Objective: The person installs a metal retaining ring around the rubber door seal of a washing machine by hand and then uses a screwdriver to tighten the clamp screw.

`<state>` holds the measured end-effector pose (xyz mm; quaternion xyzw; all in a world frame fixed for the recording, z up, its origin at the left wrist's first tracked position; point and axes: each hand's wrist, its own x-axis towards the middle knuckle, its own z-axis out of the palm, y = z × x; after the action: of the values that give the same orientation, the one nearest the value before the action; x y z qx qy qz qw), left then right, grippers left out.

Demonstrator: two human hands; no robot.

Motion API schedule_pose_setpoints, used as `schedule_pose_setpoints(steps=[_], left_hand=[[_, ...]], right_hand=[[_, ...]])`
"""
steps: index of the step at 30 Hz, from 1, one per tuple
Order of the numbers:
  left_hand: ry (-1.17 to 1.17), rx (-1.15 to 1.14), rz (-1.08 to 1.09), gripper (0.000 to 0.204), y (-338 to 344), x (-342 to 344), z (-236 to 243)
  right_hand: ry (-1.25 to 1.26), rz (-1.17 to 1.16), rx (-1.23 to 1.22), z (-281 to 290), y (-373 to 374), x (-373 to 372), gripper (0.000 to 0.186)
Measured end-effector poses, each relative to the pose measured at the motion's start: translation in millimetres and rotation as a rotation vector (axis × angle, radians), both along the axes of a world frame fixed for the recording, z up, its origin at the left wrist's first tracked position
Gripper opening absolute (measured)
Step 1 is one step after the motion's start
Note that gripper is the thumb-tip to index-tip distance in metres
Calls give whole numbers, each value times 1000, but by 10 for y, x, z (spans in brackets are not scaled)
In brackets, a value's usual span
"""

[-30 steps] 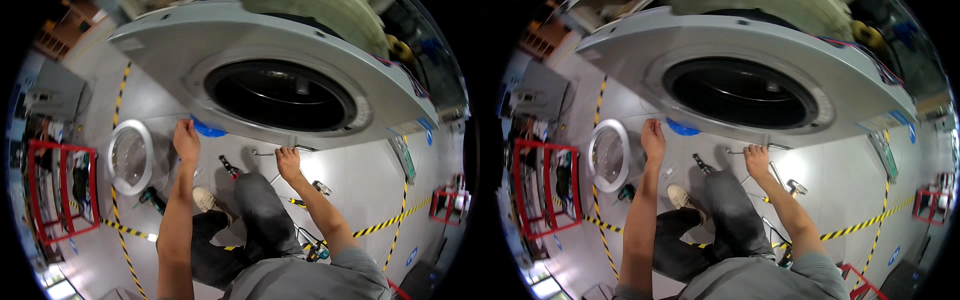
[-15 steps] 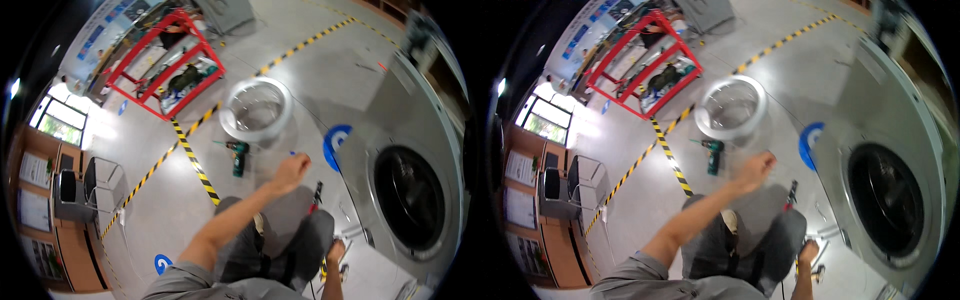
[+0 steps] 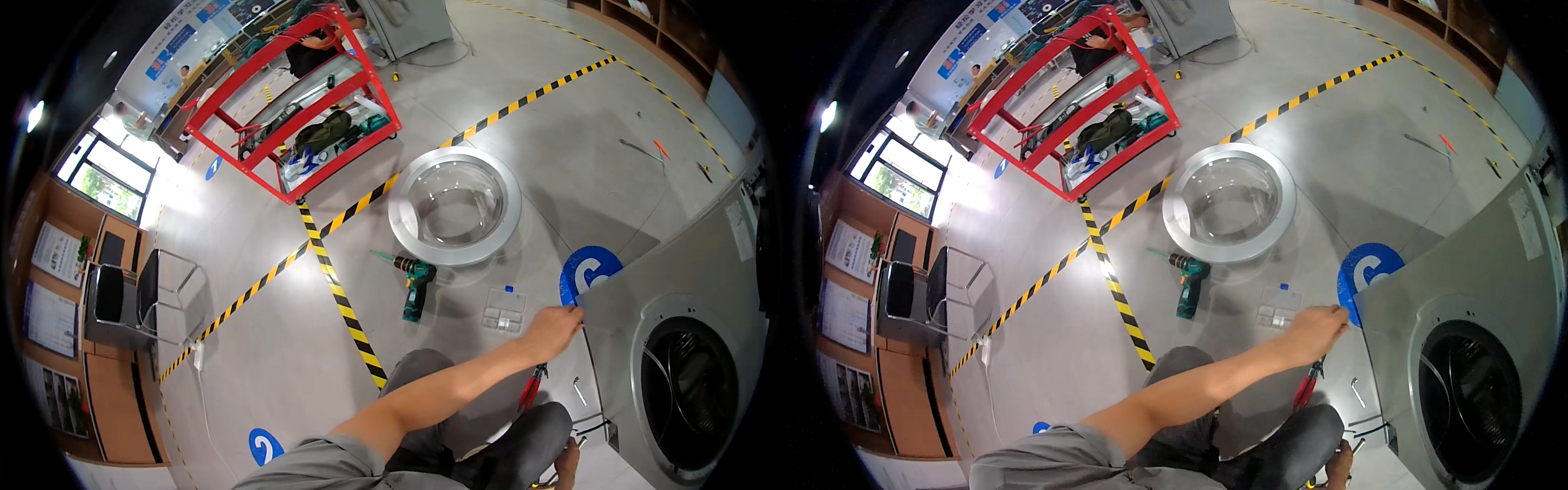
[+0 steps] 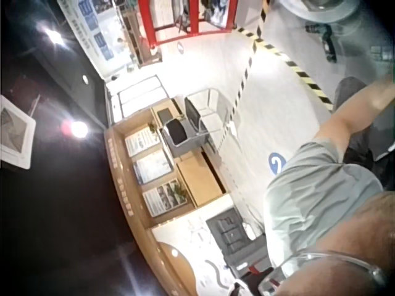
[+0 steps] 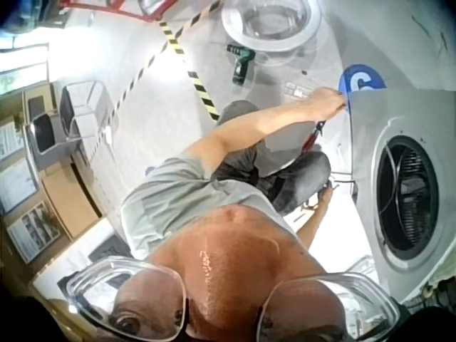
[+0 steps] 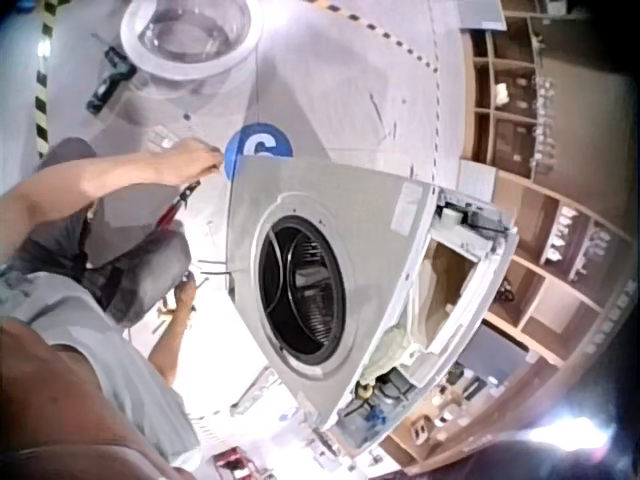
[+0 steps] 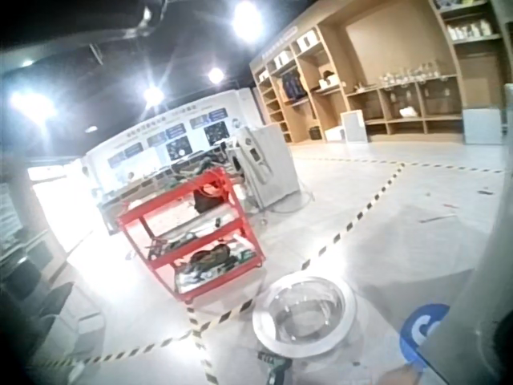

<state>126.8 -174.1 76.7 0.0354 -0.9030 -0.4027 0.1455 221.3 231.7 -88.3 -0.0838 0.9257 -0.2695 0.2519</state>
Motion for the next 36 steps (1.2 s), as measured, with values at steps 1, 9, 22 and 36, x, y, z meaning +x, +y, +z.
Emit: schedule_pose_setpoints(steps=[1, 9, 22, 36], left_hand=[[-3, -4, -46, 10, 33, -105, 19], [-149, 7, -312, 11, 491, -580, -298], [-623, -414, -732, 15, 504, -829, -193], [-593, -152, -666, 8, 827, -1303, -683]], right_hand=[[-12, -29, 8, 54, 16, 6, 20], [120, -196, 325, 1958, -364, -256, 24], [464, -50, 264, 2260, -1429, -556, 24], [317, -244, 362, 2060, -936, 264, 25]])
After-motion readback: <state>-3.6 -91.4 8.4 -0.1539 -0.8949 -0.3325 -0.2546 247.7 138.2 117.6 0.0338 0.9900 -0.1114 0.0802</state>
